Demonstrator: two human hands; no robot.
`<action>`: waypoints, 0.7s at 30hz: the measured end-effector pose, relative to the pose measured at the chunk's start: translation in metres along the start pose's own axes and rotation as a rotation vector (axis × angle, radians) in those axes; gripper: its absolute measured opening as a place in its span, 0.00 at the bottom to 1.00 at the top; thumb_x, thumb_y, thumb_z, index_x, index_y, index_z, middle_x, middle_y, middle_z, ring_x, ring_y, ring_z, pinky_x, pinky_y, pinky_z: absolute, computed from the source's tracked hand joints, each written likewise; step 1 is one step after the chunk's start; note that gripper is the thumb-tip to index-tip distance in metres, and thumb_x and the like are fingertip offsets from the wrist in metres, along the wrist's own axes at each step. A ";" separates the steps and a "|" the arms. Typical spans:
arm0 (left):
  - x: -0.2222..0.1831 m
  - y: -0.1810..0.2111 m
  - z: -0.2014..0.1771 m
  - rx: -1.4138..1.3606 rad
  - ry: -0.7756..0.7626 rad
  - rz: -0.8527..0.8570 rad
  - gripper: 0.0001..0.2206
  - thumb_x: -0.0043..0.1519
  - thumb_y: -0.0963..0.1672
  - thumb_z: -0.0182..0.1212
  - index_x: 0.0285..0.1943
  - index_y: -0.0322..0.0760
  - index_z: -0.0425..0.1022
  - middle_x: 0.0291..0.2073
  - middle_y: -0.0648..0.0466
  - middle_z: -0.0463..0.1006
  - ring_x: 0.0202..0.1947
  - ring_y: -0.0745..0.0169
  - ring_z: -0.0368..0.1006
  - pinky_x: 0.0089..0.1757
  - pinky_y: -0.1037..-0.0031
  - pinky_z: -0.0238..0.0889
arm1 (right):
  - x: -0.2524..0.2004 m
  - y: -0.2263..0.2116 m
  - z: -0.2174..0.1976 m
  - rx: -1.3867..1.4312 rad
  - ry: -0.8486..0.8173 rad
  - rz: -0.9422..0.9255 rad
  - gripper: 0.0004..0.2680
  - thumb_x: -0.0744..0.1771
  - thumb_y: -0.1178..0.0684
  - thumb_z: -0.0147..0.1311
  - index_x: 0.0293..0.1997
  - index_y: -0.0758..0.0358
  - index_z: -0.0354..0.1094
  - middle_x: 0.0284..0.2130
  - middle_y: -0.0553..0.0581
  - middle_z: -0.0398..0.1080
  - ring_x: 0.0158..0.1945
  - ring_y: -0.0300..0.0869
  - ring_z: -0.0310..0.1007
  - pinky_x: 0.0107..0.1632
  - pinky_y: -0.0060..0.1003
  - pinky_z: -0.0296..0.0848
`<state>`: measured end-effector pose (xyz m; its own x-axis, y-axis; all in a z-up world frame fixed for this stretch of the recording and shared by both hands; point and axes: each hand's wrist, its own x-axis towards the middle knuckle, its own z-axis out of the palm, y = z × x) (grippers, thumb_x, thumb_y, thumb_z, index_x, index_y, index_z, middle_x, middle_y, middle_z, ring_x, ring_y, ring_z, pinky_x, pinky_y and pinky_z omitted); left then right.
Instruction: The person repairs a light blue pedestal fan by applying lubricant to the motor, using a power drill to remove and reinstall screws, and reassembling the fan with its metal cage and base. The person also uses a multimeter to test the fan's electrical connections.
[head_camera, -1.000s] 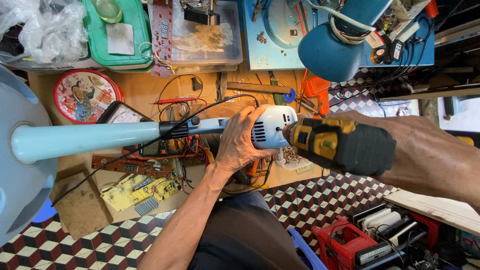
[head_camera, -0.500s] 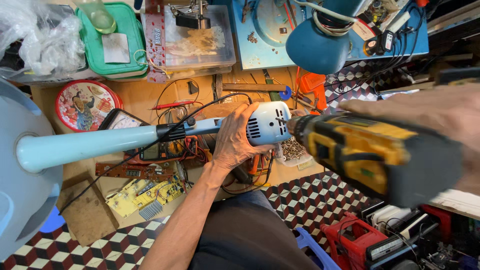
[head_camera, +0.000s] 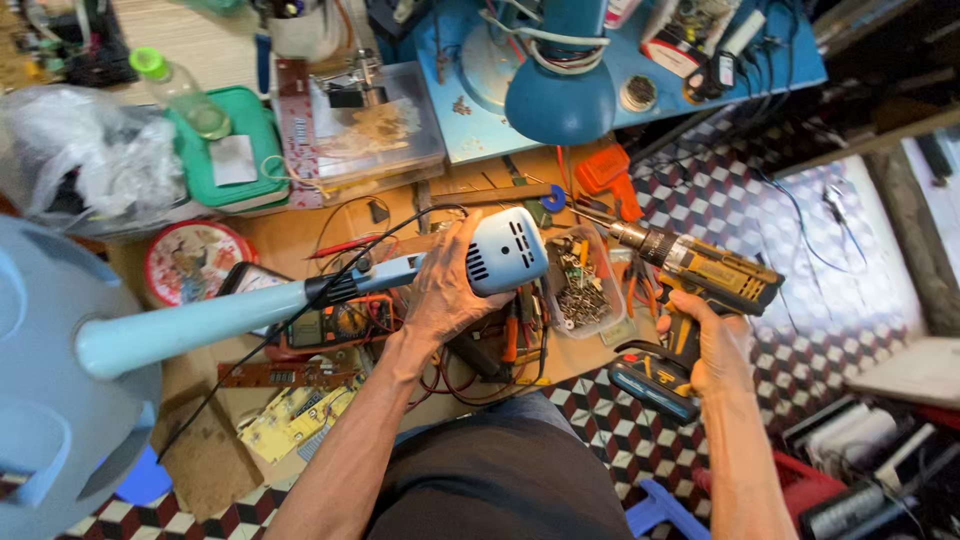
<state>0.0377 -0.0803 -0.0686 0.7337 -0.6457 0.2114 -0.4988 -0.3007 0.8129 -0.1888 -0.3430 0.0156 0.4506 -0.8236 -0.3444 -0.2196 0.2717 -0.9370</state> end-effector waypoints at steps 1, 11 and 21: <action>-0.002 0.000 -0.001 0.024 -0.005 -0.029 0.56 0.42 0.56 0.83 0.78 0.44 0.49 0.70 0.39 0.60 0.69 0.34 0.53 0.63 0.47 0.49 | 0.023 0.026 -0.003 0.101 -0.016 0.072 0.12 0.63 0.59 0.62 0.50 0.67 0.68 0.34 0.59 0.75 0.26 0.44 0.74 0.28 0.37 0.75; -0.066 0.040 0.019 0.180 0.378 -0.123 0.45 0.54 0.52 0.74 0.79 0.35 0.56 0.70 0.33 0.63 0.68 0.33 0.62 0.65 0.54 0.57 | 0.182 0.190 -0.013 0.127 -0.375 0.344 0.12 0.68 0.53 0.54 0.58 0.58 0.67 0.41 0.60 0.75 0.32 0.45 0.72 0.36 0.38 0.74; -0.211 -0.033 -0.029 -0.052 0.931 -1.027 0.20 0.59 0.51 0.64 0.57 0.39 0.79 0.46 0.48 0.85 0.50 0.57 0.81 0.48 0.68 0.71 | 0.183 0.185 -0.035 -0.318 -0.355 0.285 0.09 0.68 0.60 0.60 0.49 0.77 0.70 0.42 0.62 0.76 0.44 0.51 0.78 0.48 0.46 0.79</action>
<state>-0.0873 0.0861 -0.1247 0.8022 0.5535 -0.2240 0.4488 -0.3114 0.8376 -0.1776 -0.4607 -0.2186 0.5866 -0.5063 -0.6321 -0.6014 0.2505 -0.7587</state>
